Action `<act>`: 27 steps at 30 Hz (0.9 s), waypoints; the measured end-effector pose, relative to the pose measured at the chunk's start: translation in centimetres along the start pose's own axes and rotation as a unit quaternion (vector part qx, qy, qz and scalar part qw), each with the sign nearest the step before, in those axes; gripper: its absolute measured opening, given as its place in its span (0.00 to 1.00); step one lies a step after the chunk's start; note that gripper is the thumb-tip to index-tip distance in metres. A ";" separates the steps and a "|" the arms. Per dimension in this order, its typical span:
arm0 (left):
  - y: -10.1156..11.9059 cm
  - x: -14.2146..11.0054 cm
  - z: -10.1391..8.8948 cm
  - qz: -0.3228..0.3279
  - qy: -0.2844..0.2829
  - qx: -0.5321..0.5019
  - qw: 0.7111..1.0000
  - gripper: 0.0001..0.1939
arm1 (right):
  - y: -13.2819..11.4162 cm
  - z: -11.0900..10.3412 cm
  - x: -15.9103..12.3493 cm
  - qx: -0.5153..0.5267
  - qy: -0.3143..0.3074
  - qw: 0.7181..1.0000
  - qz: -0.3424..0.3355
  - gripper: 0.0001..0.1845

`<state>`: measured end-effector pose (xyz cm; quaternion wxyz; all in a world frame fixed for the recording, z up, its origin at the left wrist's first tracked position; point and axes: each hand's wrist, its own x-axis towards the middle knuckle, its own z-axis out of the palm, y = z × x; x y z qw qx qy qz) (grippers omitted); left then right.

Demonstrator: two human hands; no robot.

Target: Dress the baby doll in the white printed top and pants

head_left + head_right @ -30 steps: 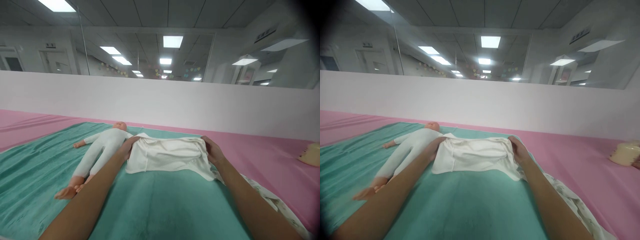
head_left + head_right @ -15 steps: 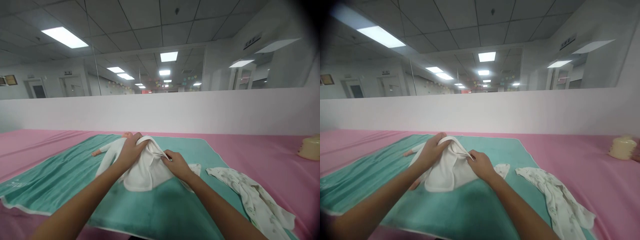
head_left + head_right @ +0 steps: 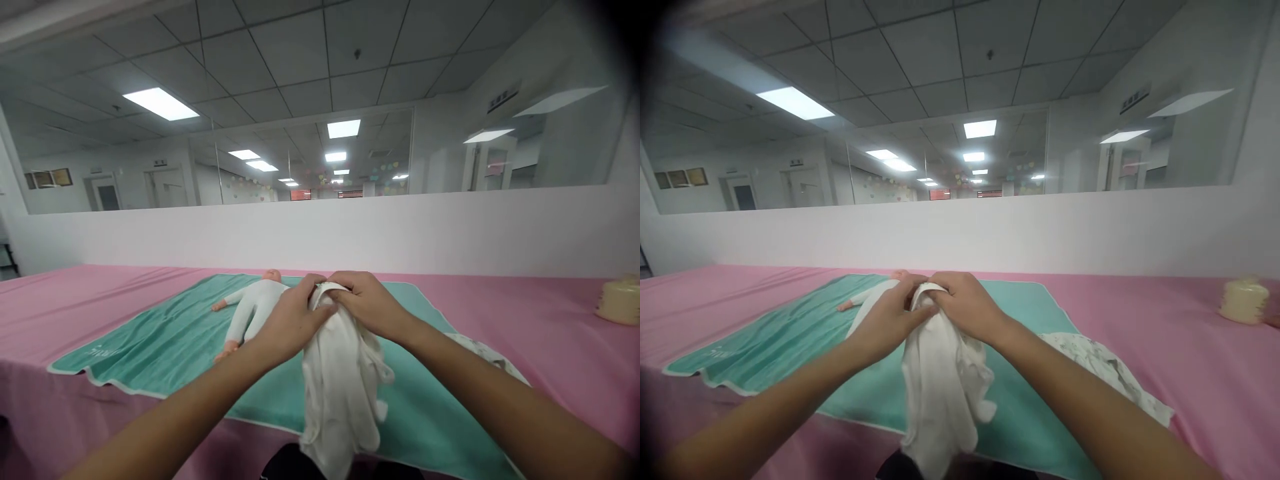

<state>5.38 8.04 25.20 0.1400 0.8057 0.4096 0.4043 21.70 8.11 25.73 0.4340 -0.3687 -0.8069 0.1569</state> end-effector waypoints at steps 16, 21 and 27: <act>-8.4 2.6 -2.5 -0.126 0.050 -0.051 0.989 0.12 | 7.3 -6.0 -5.8 0.139 -0.091 0.950 0.266 0.12; -11.9 3.7 -1.5 -0.167 -0.073 -0.034 0.983 0.13 | 12.5 -5.9 -6.3 0.087 -0.046 0.953 0.287 0.18; -18.2 7.7 4.0 -0.163 -0.139 0.199 0.956 0.20 | 20.3 -5.1 -4.2 -0.057 -0.039 0.956 0.287 0.21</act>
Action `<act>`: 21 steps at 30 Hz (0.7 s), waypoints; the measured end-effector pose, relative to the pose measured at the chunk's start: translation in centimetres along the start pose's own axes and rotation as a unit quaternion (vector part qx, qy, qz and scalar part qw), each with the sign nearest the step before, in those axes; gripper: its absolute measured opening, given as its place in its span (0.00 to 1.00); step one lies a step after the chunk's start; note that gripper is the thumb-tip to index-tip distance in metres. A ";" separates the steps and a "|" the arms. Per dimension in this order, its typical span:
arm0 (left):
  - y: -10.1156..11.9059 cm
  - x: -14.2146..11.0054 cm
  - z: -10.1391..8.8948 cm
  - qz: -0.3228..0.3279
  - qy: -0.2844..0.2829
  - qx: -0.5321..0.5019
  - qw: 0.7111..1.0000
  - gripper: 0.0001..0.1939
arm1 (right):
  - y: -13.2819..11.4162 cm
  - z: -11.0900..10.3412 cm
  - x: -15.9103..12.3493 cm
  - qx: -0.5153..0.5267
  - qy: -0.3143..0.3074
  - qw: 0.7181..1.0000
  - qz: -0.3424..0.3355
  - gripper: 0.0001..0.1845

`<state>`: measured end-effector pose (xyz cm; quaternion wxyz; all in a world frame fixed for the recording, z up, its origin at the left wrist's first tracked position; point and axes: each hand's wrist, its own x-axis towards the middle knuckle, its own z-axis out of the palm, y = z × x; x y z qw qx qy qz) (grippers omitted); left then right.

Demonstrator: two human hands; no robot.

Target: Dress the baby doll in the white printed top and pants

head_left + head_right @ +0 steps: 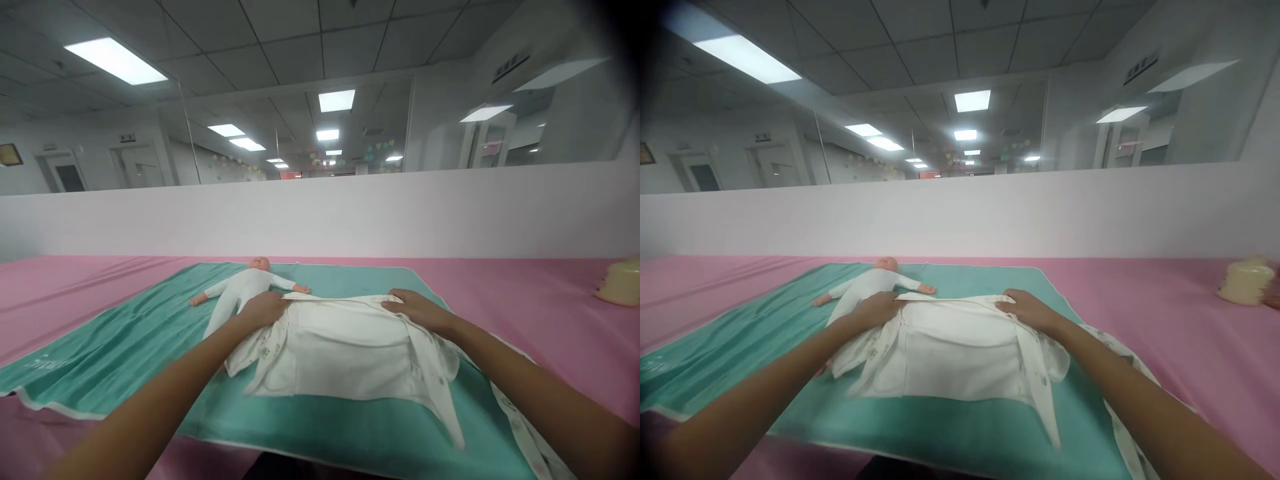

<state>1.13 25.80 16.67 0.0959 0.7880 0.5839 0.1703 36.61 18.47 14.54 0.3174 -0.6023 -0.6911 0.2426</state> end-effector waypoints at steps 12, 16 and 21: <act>-1.4 13.3 12.6 0.031 0.123 0.226 0.966 0.13 | 9.5 6.4 13.0 -0.434 0.138 0.889 0.039 0.18; 0.0 11.9 13.5 0.074 0.196 0.201 0.957 0.16 | 9.8 7.3 12.5 -0.453 0.193 0.868 -0.062 0.15; 2.2 9.3 15.1 0.189 0.102 0.096 0.972 0.15 | 6.6 10.7 10.5 -0.344 0.115 0.928 -0.083 0.18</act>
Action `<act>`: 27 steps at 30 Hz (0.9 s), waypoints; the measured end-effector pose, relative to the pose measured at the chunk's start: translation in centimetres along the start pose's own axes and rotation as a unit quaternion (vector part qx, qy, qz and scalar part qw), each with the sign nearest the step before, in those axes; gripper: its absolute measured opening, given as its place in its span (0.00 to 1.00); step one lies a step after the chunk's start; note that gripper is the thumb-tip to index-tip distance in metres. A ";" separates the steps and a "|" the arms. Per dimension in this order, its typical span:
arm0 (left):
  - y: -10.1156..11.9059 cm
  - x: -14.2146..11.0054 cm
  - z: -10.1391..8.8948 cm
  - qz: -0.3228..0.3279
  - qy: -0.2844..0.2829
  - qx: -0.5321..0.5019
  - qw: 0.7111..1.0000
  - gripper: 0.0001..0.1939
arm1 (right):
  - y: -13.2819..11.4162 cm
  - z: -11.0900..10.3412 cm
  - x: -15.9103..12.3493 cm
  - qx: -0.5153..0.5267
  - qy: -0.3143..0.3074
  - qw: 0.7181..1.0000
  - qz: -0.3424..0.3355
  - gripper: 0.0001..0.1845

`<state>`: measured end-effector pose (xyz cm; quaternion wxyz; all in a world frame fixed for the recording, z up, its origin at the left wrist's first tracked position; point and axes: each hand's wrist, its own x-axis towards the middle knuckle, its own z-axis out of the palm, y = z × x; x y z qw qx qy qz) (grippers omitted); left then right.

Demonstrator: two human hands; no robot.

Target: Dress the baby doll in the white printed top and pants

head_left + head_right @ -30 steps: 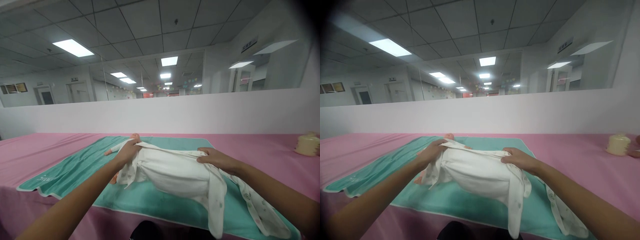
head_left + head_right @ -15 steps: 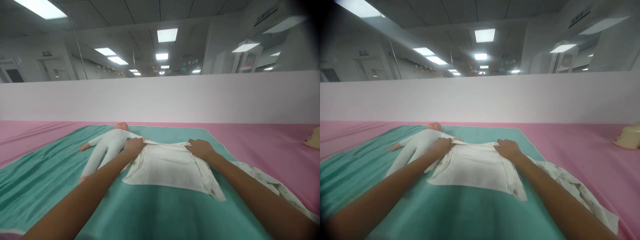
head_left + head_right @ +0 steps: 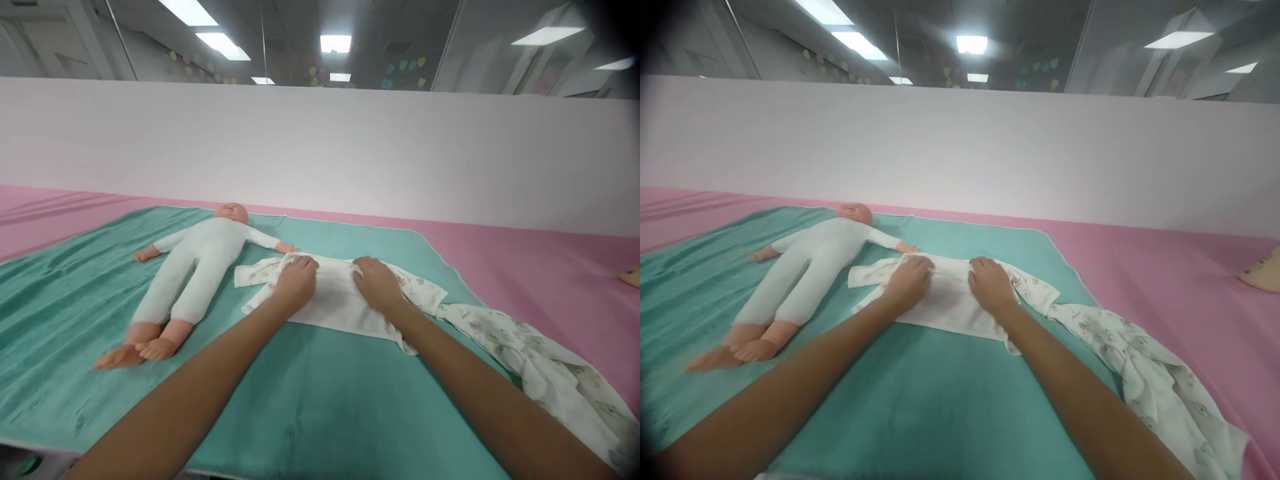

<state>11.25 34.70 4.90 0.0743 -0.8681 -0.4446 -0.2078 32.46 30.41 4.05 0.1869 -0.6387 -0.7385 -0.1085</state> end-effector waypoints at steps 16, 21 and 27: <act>-2.6 -0.3 2.0 -0.060 0.046 0.065 0.995 0.31 | 0.2 1.8 1.8 0.064 -0.083 0.980 0.170 0.35; -3.5 0.2 2.4 -0.078 0.006 0.027 0.997 0.25 | 1.8 2.7 2.7 0.133 -0.143 0.971 0.135 0.34; -4.2 0.8 3.0 -0.085 -0.007 -0.004 0.996 0.23 | 3.1 2.9 3.4 0.101 -0.142 0.975 0.141 0.28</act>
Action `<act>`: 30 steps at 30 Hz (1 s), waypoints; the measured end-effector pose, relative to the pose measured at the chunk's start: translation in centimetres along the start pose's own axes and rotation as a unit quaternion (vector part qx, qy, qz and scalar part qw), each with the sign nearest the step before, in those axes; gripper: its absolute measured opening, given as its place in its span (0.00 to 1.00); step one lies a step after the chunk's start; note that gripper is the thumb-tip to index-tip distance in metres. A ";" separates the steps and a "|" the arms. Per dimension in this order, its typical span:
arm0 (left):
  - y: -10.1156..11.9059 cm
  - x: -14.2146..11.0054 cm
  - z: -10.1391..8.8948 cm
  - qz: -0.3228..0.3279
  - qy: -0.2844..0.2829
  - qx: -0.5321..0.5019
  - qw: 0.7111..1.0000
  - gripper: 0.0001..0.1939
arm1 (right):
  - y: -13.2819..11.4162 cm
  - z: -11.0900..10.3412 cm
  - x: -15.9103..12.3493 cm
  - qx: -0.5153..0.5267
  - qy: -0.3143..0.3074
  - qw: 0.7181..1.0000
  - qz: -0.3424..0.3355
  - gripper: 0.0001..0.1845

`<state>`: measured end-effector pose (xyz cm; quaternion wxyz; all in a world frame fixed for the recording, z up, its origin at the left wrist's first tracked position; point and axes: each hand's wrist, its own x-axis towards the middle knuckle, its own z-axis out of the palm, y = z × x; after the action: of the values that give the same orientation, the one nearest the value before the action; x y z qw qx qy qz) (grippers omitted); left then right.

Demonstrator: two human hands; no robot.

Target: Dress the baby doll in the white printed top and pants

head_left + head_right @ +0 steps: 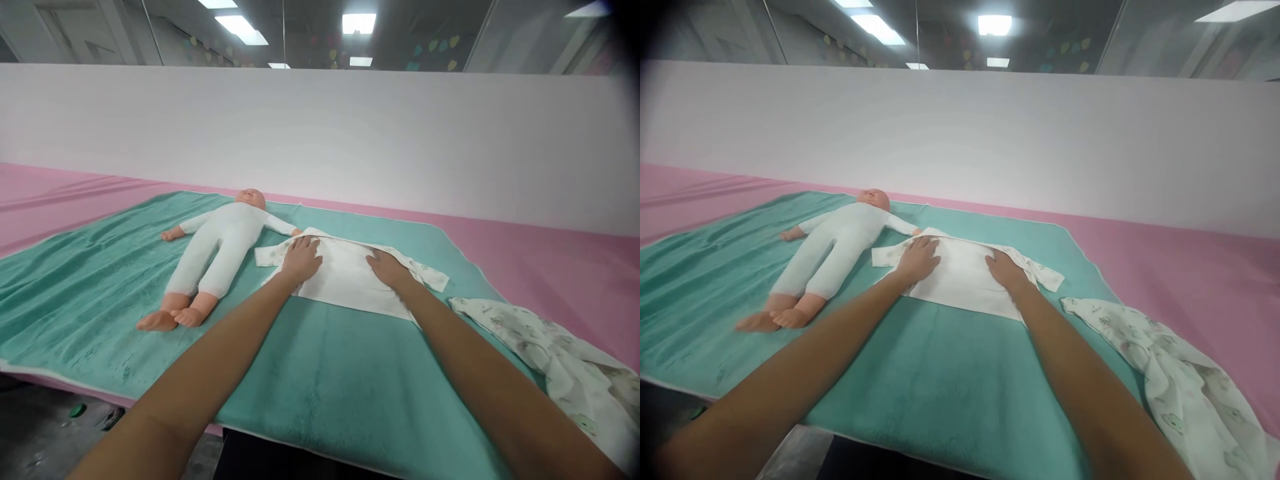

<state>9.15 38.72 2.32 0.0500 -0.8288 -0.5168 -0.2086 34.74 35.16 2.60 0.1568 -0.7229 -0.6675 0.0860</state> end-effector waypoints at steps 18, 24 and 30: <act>3.0 -1.7 -1.0 0.133 -0.025 0.018 0.991 0.21 | -2.9 2.3 -1.4 -0.056 -0.046 0.978 -0.195 0.41; 4.2 -2.6 -1.5 0.168 -0.069 -0.059 0.982 0.21 | -1.7 2.5 0.5 0.006 -0.040 0.993 -0.109 0.41; 4.3 -3.6 -2.8 0.197 -0.167 -0.135 0.957 0.29 | -0.7 2.6 2.5 0.023 -0.041 0.995 -0.085 0.40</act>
<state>10.74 32.87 3.98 -0.1090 -0.9361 -0.3116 -0.1212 33.41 38.00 0.61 0.1522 -0.6553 -0.7306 0.1170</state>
